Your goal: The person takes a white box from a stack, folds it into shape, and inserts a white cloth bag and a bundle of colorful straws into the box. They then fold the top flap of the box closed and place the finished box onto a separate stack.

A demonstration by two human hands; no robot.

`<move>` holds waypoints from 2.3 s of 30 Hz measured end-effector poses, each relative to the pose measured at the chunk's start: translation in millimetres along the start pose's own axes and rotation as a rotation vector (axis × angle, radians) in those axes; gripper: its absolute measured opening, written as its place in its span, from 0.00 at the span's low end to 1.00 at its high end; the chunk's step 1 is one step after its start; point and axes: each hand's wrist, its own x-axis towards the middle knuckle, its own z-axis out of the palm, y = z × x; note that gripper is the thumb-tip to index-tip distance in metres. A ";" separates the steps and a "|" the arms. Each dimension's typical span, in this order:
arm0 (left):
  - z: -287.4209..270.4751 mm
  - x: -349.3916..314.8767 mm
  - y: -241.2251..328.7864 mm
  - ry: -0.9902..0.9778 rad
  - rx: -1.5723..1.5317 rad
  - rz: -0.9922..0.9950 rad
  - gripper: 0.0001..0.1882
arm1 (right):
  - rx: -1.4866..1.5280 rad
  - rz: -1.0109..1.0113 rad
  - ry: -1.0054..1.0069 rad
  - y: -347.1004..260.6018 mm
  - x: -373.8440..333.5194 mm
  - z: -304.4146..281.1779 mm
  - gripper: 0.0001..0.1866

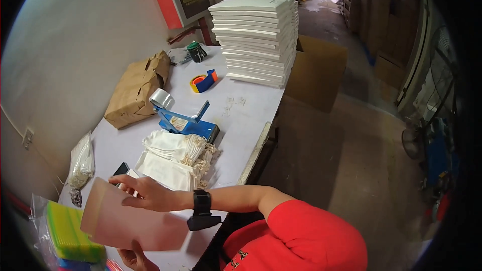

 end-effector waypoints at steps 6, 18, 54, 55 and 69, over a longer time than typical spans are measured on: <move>12.7 16.0 -15.6 0.246 -0.103 0.279 0.17 | -0.009 -0.118 -0.068 3.3 0.6 -16.4 0.31; 14.4 41.3 -3.8 0.211 -0.039 0.437 0.19 | -0.162 -0.050 0.005 8.4 -18.0 -28.0 0.33; -22.9 92.0 21.8 -0.190 0.049 0.539 0.11 | -0.213 -0.232 -0.320 -2.8 33.5 -23.2 0.11; -21.7 91.2 24.8 -0.182 0.061 0.513 0.12 | -0.203 -0.246 -0.309 -6.1 32.4 -21.4 0.10; -19.6 87.6 50.9 -0.239 0.043 0.186 0.10 | 0.037 0.340 -0.396 -31.6 46.5 -21.7 0.07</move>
